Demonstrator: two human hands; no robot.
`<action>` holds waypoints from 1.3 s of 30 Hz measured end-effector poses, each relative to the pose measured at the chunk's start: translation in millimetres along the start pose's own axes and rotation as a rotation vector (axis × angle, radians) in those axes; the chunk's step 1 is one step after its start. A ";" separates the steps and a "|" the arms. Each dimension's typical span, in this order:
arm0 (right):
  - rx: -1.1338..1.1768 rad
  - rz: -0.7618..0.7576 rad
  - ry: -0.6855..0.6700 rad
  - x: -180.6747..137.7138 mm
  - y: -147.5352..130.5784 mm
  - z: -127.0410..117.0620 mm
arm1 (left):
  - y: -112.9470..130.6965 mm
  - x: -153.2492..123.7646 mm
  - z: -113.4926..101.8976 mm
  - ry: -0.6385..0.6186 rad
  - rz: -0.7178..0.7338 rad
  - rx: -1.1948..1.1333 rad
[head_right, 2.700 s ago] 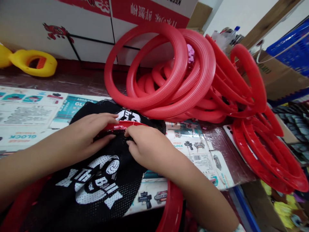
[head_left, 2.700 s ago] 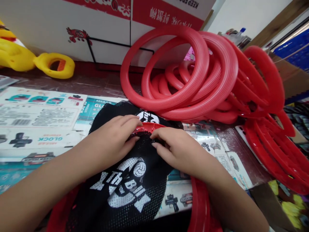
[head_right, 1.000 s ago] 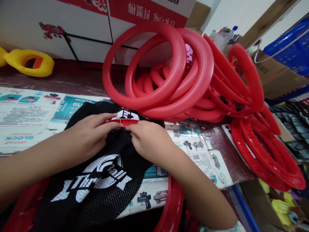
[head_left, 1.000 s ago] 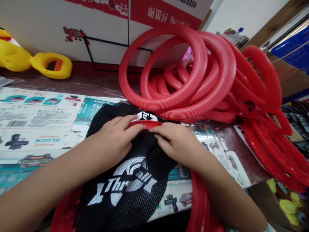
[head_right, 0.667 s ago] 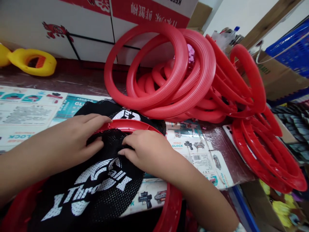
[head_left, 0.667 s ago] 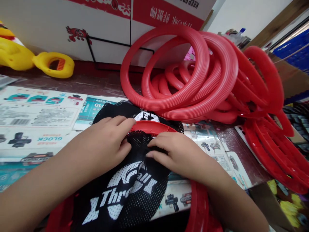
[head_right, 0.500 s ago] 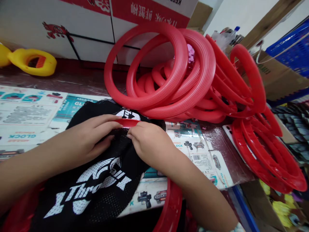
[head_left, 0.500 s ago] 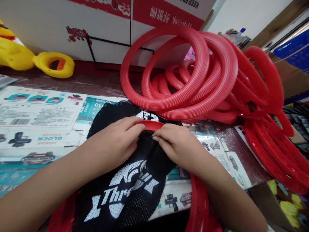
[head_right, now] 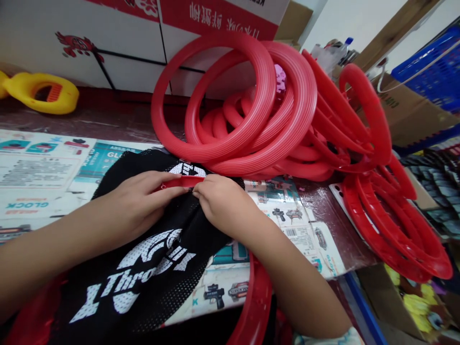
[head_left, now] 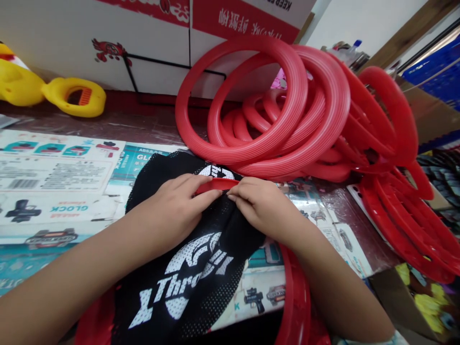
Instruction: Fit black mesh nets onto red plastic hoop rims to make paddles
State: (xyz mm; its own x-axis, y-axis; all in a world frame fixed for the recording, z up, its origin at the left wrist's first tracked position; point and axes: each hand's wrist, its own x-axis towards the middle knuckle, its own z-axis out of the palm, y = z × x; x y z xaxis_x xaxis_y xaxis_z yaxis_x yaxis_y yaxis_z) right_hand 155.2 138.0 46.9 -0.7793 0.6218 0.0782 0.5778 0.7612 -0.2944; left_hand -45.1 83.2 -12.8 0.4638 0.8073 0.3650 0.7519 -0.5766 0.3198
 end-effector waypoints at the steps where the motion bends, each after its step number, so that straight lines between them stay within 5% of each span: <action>1: 0.005 0.001 0.006 0.2 0.4 0.1 | -0.3 0.0 0.3 0.004 0.005 0.004; 29: -0.036 -0.032 0.071 -1.3 4.3 4.8 | -0.5 -1.3 1.9 0.033 0.018 -0.001; 39: -0.127 0.007 -0.006 2.1 2.4 10.6 | -3.4 -0.6 6.0 0.061 0.039 0.025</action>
State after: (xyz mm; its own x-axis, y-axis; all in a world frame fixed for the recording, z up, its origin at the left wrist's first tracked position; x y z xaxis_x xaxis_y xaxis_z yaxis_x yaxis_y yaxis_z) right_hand 152.4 139.1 36.2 -0.7763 0.6264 0.0703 0.6091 0.7742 -0.1723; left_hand -45.1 85.4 -19.4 0.4638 0.7747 0.4297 0.7457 -0.6033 0.2828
